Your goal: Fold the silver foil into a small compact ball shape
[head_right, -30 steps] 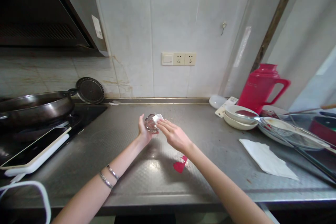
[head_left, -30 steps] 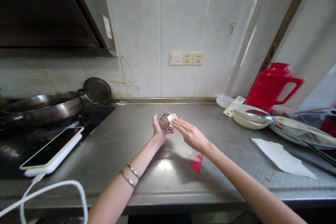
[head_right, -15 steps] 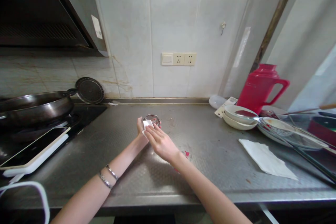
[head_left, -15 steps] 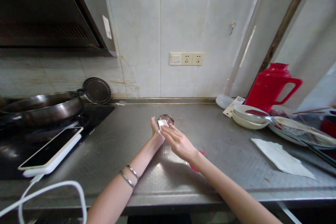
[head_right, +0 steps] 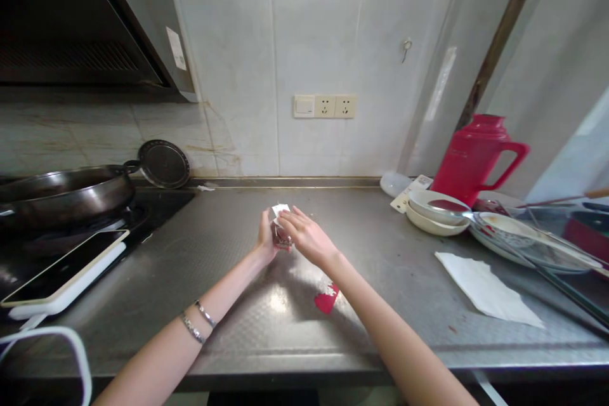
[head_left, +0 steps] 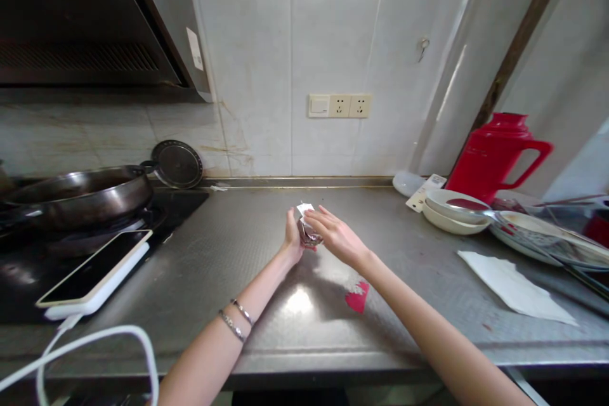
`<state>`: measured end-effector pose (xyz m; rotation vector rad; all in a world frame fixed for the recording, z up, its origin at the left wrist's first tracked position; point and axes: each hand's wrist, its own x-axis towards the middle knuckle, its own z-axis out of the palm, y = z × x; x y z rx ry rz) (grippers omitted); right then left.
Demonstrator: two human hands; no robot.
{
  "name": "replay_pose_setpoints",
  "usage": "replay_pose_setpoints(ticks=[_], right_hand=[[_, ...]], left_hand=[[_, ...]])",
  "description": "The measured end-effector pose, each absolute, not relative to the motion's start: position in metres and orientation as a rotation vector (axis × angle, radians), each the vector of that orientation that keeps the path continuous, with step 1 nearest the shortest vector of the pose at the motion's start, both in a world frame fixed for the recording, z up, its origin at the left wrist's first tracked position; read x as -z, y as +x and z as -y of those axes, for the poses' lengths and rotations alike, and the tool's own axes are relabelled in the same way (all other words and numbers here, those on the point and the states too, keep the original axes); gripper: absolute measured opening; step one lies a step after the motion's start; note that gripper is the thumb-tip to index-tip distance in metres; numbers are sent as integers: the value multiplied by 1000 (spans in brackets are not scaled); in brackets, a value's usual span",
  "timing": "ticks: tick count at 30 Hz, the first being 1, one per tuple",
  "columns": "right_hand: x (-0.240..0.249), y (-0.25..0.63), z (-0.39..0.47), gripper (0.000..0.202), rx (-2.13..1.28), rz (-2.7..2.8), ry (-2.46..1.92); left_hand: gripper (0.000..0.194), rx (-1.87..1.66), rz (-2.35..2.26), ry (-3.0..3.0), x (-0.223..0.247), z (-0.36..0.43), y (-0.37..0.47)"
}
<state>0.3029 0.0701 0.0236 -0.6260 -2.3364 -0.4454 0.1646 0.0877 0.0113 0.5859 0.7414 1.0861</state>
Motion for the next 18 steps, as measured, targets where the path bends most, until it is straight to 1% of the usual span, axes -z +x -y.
replay_pose_setpoints(ticks=[4,8,11,18], right_hand=[[-18,317,-77,54,373,2294,-652],[-10,323,-74,66,347,2253,-708],[-5,322,-66,67,386,2250,-753],[1,308,-48,62,451,2210,-828]], left_hand=[[68,-1094,-779,718,-12,-87,164],[69,-1111,-731,596,-13,-90,160],[68,-1166,-737,531,-13,-92,157],[63,-1265,-796,442,-8,-94,155]])
